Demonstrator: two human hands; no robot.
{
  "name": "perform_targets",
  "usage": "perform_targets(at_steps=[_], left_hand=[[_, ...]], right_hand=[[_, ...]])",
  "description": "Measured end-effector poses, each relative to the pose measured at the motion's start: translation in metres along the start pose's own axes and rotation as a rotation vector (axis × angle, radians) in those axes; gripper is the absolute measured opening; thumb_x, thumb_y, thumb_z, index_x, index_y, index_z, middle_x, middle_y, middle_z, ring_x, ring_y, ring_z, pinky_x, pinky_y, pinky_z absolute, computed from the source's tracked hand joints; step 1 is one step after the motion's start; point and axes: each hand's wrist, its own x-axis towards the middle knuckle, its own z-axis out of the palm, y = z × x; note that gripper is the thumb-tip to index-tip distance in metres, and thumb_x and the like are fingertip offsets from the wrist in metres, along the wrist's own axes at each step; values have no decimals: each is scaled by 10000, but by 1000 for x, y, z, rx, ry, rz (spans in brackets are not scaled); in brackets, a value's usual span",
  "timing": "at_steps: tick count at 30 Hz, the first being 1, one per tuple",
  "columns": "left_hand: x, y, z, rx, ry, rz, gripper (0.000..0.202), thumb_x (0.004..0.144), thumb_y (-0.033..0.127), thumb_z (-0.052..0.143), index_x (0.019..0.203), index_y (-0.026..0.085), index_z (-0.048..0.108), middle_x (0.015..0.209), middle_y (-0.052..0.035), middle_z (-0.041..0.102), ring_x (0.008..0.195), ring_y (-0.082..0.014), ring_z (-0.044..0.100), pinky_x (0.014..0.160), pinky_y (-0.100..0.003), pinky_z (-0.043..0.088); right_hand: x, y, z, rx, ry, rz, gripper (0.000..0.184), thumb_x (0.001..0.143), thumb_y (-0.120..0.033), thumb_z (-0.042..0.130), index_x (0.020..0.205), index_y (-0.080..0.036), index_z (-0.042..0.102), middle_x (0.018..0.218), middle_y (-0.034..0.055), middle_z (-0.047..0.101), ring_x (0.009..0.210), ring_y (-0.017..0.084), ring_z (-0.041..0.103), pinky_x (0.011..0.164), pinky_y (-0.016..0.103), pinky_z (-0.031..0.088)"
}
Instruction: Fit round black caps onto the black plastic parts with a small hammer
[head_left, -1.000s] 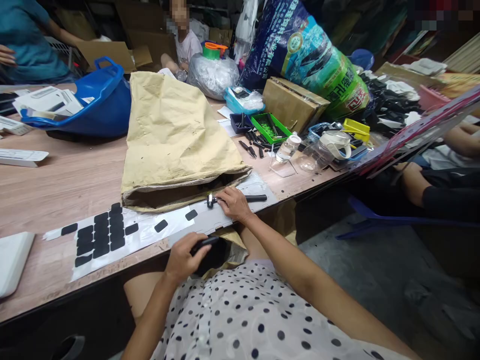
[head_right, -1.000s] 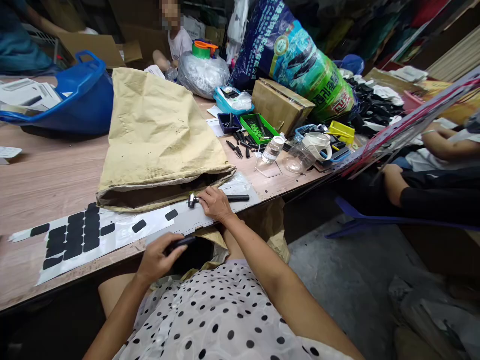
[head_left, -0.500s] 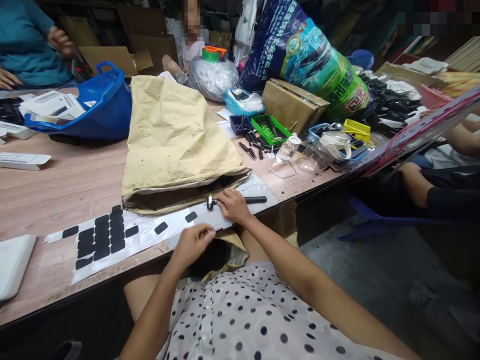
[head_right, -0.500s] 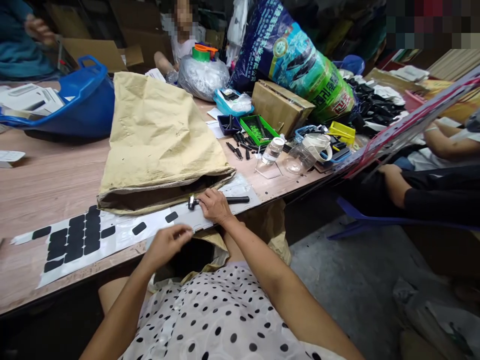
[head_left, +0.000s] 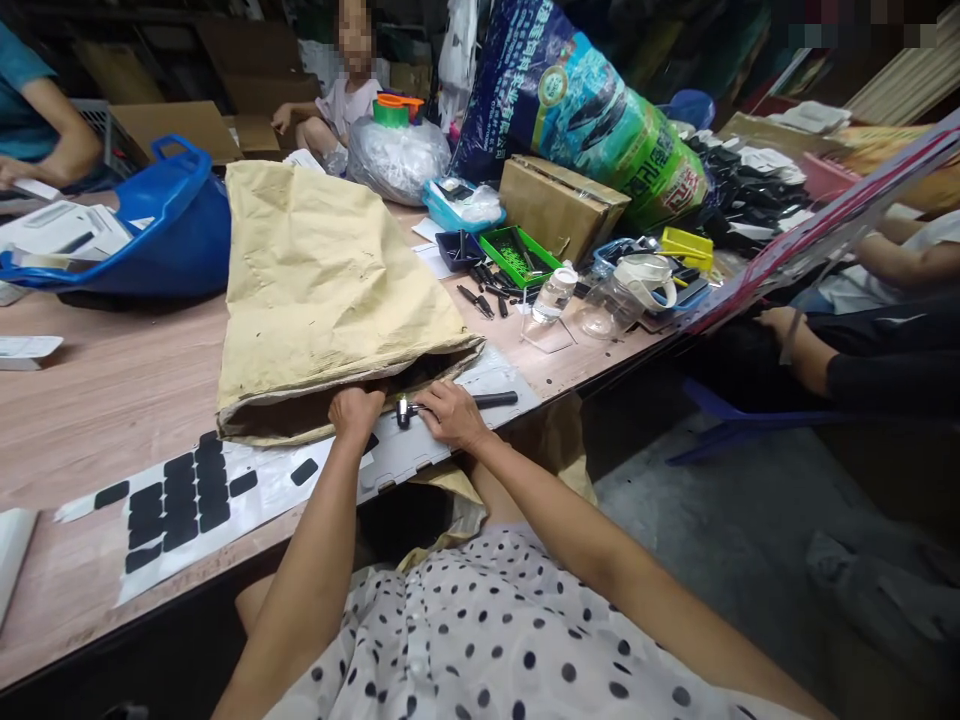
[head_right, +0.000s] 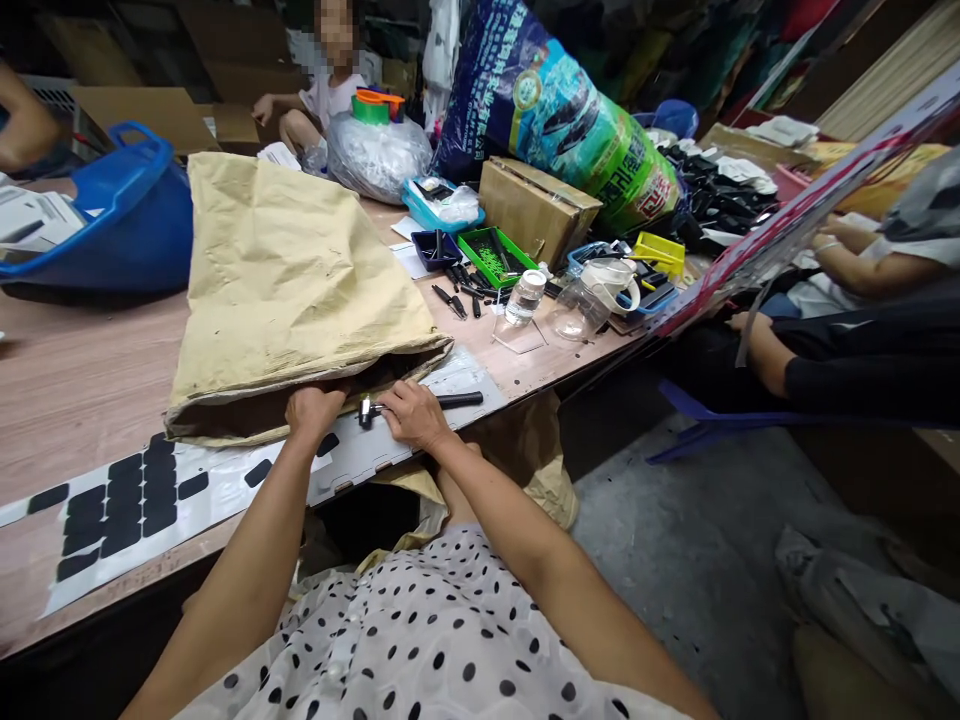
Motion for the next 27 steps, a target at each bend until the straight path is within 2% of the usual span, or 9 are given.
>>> perform_targets(at_steps=[3,5,8,10,14,22,27], left_hand=[[-18,-21,-15,0,67,76,231,708,394,662,776,182,720,766,-127,727,811,-339,694,710,-403,531],[-34,-38,-23,-78,98,249,229,741,389,641,850,202,718,821,-71,733,785,-262,670,729,-355,525],[-56,-60,-27,-155,63,488,196,776,363,633,895,235,720,839,-21,721,766,-209,623,758,-325,510],[-65,-71,-24,-156,19,569,166,783,346,641,882,242,725,824,-18,709,785,-213,608,780,-335,503],[-67,-83,-15,-161,-19,600,163,807,351,657,910,253,736,854,-21,703,842,-229,605,802,-353,495],[-65,-87,-7,-237,6,579,172,815,365,690,929,253,753,847,-28,666,866,-235,605,809,-365,505],[-65,-86,-6,-273,-14,591,176,796,312,696,950,253,758,856,-29,658,873,-233,605,810,-365,513]], right_hand=[[-1,0,0,4,0,4,191,943,-232,587,1098,-241,699,978,70,620,967,242,513,825,347,413],[-1,0,-1,6,1,5,188,945,-234,584,1094,-237,698,975,70,621,968,243,514,824,348,412],[-1,0,-1,5,7,-1,184,944,-233,582,1087,-229,698,978,72,624,965,243,516,826,350,412],[-1,1,-1,7,11,-7,180,944,-230,583,1082,-227,698,978,72,626,961,243,517,828,350,412],[-3,3,-1,15,25,-9,169,941,-224,596,1070,-223,704,971,71,624,957,239,518,835,347,412],[-5,10,-3,28,33,-36,173,953,-217,601,1076,-252,717,933,57,620,917,225,537,794,334,428],[-8,-7,-14,144,148,-2,229,998,-233,529,1147,-262,700,973,61,639,953,211,595,846,313,490]])
